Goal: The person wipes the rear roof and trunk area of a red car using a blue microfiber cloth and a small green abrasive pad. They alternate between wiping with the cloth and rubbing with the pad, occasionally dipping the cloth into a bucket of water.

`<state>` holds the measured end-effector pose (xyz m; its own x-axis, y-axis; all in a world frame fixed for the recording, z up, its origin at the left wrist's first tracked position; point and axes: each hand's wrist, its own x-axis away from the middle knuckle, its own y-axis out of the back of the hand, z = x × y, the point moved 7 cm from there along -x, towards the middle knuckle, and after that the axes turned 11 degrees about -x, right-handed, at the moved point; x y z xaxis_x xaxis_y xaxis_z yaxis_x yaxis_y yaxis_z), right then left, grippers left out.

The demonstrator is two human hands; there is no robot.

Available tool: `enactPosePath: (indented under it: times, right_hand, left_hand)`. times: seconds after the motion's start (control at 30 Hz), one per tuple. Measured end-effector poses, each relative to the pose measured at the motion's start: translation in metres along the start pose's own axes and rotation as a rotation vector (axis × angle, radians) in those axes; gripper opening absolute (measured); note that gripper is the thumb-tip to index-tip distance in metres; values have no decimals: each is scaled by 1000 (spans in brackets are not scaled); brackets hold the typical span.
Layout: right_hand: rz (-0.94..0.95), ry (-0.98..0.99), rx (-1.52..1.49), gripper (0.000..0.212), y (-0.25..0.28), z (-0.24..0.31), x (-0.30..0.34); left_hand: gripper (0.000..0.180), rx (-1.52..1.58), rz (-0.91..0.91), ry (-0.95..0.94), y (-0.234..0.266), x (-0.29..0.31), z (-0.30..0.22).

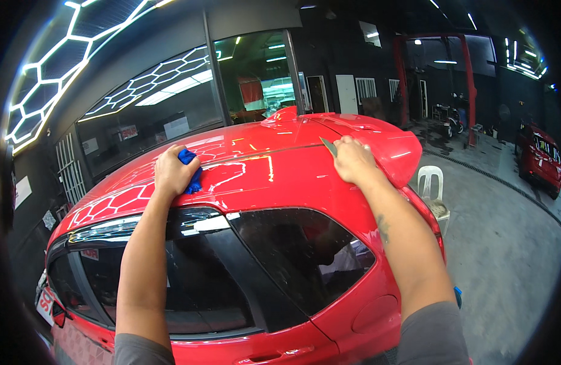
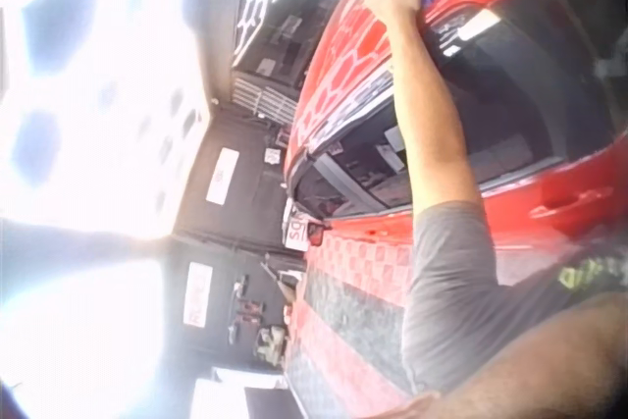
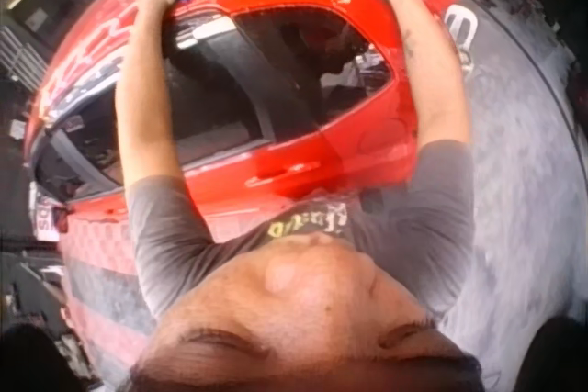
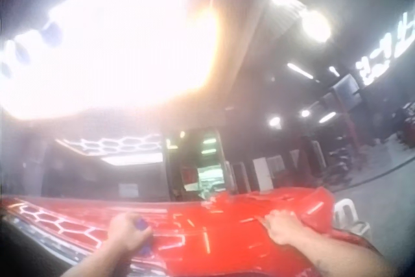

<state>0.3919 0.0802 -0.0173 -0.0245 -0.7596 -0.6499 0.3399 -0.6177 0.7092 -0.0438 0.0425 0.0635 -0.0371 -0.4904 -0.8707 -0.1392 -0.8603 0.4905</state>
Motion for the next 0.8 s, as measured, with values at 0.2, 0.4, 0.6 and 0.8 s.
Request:
enactPosePath:
  times: [0.2, 0.4, 0.6, 0.8]
  right_hand:
    - [67, 273, -203, 29, -48, 193, 32]
    - [262, 455, -166, 47, -45, 198, 39]
    - [-74, 100, 92, 53, 4, -16, -4]
    - [119, 429, -152, 42, -52, 217, 42]
  left_hand:
    - [48, -39, 106, 39, -1, 1, 3]
    - [47, -3, 125, 52, -4, 5, 10]
    - [58, -27, 88, 18, -7, -2, 1]
    - [46, -6, 89, 11, -8, 1, 4]
